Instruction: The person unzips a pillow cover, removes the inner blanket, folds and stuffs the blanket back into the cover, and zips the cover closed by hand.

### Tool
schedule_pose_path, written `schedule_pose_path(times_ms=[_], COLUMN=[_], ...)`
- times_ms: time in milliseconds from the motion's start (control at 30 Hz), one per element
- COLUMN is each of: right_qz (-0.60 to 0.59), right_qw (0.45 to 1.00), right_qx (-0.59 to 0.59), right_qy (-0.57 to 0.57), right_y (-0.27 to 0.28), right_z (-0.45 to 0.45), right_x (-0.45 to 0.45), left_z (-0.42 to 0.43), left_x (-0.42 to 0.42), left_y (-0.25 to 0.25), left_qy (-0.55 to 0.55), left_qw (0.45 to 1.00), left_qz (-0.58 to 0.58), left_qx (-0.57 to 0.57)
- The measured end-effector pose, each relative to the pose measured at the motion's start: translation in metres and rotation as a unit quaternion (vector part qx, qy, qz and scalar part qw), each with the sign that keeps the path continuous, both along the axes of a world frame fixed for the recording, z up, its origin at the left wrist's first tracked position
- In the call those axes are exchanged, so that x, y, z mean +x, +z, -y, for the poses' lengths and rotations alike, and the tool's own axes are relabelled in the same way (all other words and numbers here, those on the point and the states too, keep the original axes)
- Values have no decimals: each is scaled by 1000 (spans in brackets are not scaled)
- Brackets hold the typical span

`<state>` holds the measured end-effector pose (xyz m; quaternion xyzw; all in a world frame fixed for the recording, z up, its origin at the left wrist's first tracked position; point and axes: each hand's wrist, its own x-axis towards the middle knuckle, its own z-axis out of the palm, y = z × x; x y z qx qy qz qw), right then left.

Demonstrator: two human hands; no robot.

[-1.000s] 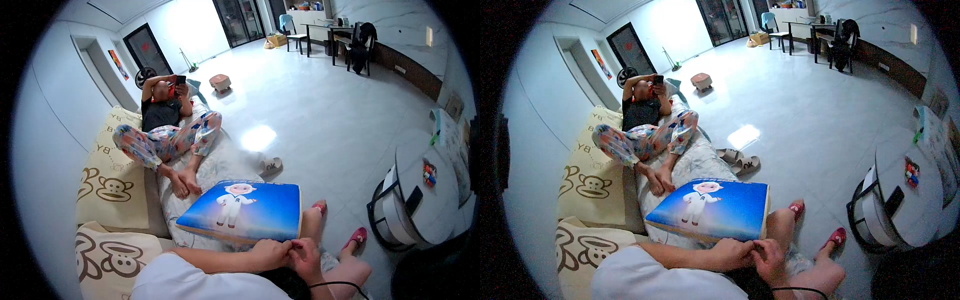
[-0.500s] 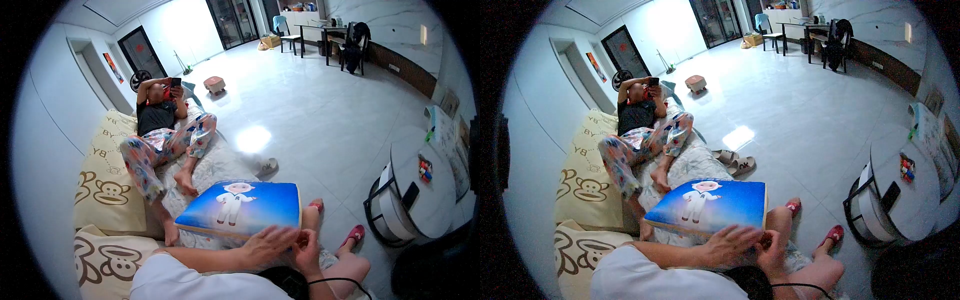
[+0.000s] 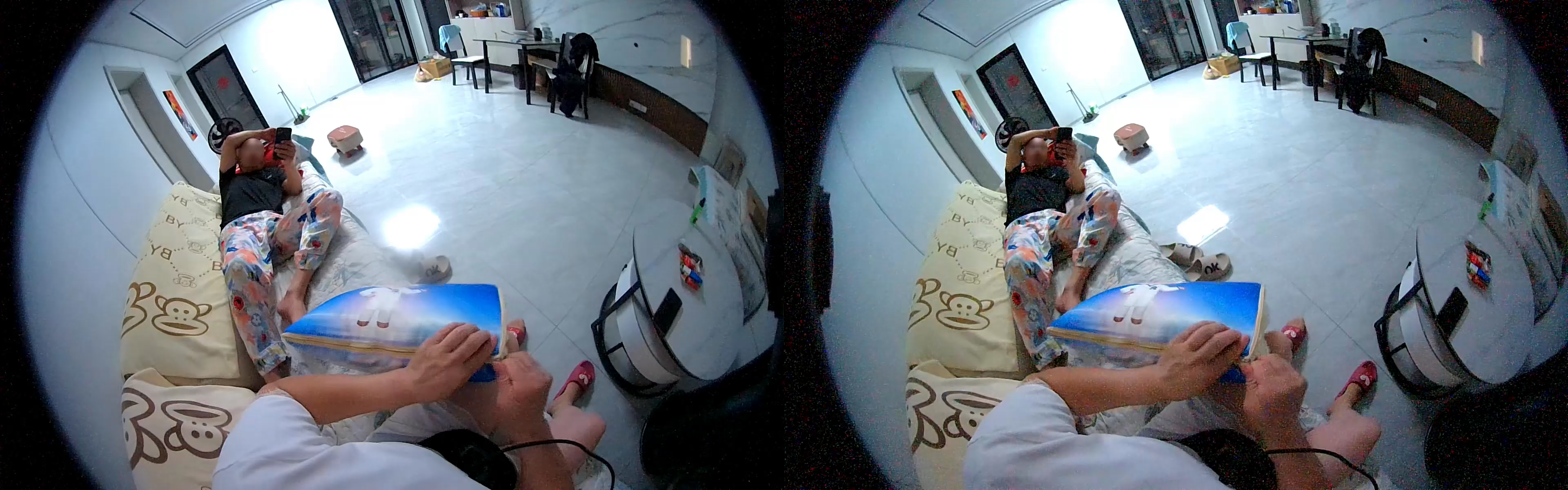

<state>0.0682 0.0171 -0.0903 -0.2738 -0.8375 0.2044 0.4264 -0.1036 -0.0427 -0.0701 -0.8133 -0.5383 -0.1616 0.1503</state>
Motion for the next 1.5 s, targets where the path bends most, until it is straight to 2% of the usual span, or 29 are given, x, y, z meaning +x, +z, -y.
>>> schedule_pose_path(times_ms=[67,200,300,367,467,600,667,700,800,867,1000,1067,1100,1200,1267,1300,1367,1433,1467,1500], right_qz=[-47,-51,-21,43,64,23,20,23,28,-21,-24,-35,-35,-59,-24,-24,41,47,54,57], right_qw=[999,998,998,992,995,993,980,980,976,984,983,983,983,985,989,989,978,975,973,973], right_qx=[12,20,41,111,57,75,145,144,127,8,-8,-92,-92,-67,36,35,133,135,135,133], right_qy=[-10,-4,-33,-36,-50,-90,-134,-133,-173,-175,-181,-153,-153,-145,-138,-139,-156,-169,-180,-177], right_y=[34,102,99,91,78,74,69,67,60,56,43,41,40,38,42,46,55,56,56,52], right_z=[-2,7,4,0,5,9,6,8,9,7,-1,-3,-3,0,3,5,8,11,12,14], right_x=[8,37,46,48,58,56,57,58,60,64,70,74,74,76,84,86,85,83,83,86], left_z=[5,11,1,-9,-17,-28,-34,-36,-40,-42,-43,-43,-42,-38,-36,-34,-35,-41,-45,-51], left_x=[9,38,49,51,50,56,57,58,58,59,62,64,65,66,69,72,77,84,83,82], left_y=[38,79,81,61,48,45,48,49,42,36,28,26,27,31,32,33,33,32,39,51], left_qy=[-54,-24,-14,-60,-94,-132,-149,-162,-187,-197,-215,-225,-224,-220,-217,-202,-190,-166,-165,-192], left_qw=[989,976,973,975,970,961,958,952,944,941,938,932,932,939,945,951,956,945,945,936], left_qz=[42,115,178,204,218,243,245,260,272,275,271,284,284,265,245,235,223,252,253,198], left_qx=[127,185,149,71,42,24,11,5,0,-5,-19,-9,-6,-7,-11,-20,-27,-122,-122,-218])
